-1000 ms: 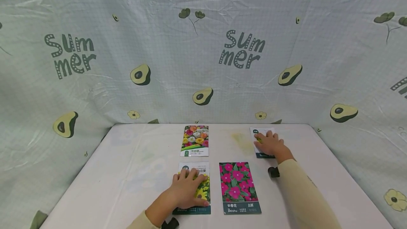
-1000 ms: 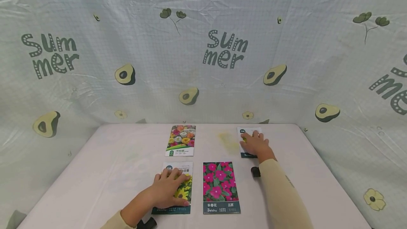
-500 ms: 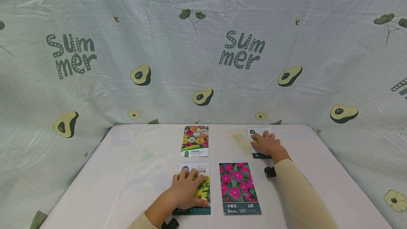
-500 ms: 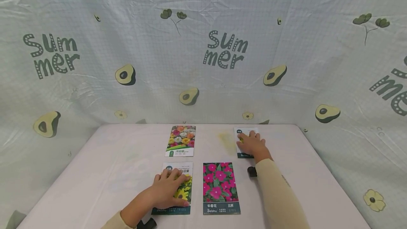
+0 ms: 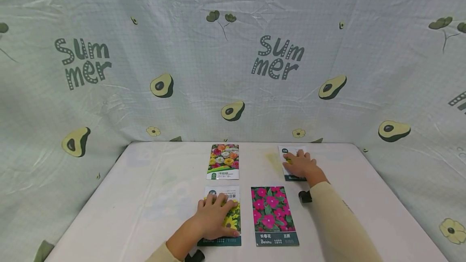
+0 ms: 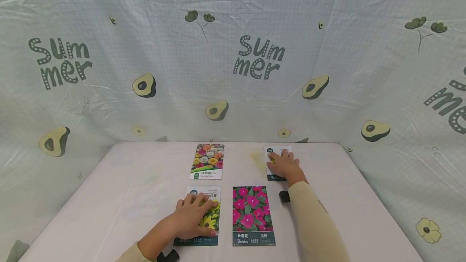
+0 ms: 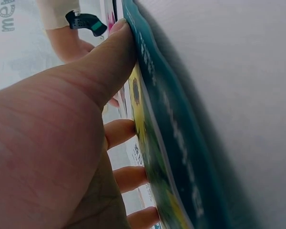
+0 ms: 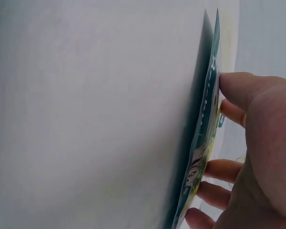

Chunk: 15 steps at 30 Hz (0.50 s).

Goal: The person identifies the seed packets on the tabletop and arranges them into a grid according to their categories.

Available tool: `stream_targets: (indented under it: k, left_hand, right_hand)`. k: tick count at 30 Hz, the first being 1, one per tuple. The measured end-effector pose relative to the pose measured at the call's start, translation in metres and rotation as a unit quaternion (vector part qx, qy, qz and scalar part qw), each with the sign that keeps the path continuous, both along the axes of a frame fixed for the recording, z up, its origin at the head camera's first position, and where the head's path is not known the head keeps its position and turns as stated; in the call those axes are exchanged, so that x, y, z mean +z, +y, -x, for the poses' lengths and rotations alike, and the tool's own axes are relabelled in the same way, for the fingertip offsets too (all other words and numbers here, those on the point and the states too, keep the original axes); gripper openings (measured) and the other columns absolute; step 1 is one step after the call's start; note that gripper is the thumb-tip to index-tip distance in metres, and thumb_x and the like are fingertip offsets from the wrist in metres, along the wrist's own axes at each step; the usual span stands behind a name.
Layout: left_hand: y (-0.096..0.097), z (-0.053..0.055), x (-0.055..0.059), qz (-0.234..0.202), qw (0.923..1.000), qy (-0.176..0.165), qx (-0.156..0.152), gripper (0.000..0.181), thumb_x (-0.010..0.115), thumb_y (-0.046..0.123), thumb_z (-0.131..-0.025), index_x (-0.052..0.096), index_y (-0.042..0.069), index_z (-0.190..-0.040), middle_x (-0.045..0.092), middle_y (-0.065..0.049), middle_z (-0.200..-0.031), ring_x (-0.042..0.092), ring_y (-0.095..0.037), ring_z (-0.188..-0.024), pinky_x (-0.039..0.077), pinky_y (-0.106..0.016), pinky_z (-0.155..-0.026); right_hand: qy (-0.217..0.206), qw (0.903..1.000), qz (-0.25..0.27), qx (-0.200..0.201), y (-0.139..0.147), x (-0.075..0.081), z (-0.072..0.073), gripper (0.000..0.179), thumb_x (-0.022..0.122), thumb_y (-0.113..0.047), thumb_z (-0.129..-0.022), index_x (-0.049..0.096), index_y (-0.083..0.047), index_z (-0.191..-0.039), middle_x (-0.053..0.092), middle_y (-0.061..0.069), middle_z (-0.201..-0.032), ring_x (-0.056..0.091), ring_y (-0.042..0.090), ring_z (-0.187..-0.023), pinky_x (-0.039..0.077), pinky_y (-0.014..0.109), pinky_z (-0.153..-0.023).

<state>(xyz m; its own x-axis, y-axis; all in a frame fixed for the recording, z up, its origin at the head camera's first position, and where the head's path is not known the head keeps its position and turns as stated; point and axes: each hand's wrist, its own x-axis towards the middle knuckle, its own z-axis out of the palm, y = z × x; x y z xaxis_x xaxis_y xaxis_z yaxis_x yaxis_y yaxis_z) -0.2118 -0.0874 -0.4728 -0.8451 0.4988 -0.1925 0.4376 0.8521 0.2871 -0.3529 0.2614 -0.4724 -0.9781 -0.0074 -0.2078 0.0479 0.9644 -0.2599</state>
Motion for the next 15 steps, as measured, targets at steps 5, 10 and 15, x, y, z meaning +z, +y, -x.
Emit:
stream_targets:
  k: [5, 10, 15]
  left_hand:
    - [-0.001, 0.0, -0.001, -0.001, 1.0, 0.001, -0.001, 0.082, 0.076, 0.069, -0.078, 0.053, 0.031, -0.147, 0.045, -0.006, -0.14, 0.039, -0.037, -0.126, 0.035, -0.06, -0.098]
    - [-0.001, 0.0, -0.002, -0.002, 1.0, 0.005, -0.003, 0.082, 0.076, 0.07, -0.078, 0.052, 0.032, -0.147, 0.046, -0.006, -0.139, 0.039, -0.036, -0.125, 0.035, -0.058, -0.097]
    - [-0.001, -0.001, -0.003, -0.003, 1.0, 0.008, -0.003, 0.082, 0.076, 0.069, -0.078, 0.053, 0.031, -0.147, 0.046, -0.006, -0.139, 0.039, -0.036, -0.125, 0.035, -0.058, -0.097]
  right_hand:
    - [0.003, 1.0, 0.002, 0.006, -0.004, -0.002, 0.001, 0.059, 0.044, -0.046, -0.106, 0.037, -0.023, -0.16, 0.02, 0.032, -0.162, 0.02, 0.054, -0.144, 0.016, 0.075, -0.115]
    - [0.003, 1.0, 0.002, 0.008, -0.008, -0.003, 0.002, 0.06, 0.045, -0.047, -0.106, 0.036, -0.024, -0.16, 0.022, 0.031, -0.161, 0.023, 0.053, -0.143, 0.018, 0.074, -0.114]
    - [0.0, 1.0, 0.001, 0.007, -0.012, -0.002, 0.004, 0.06, 0.045, -0.048, -0.106, 0.036, -0.024, -0.16, 0.021, 0.03, -0.162, 0.023, 0.052, -0.144, 0.018, 0.073, -0.115]
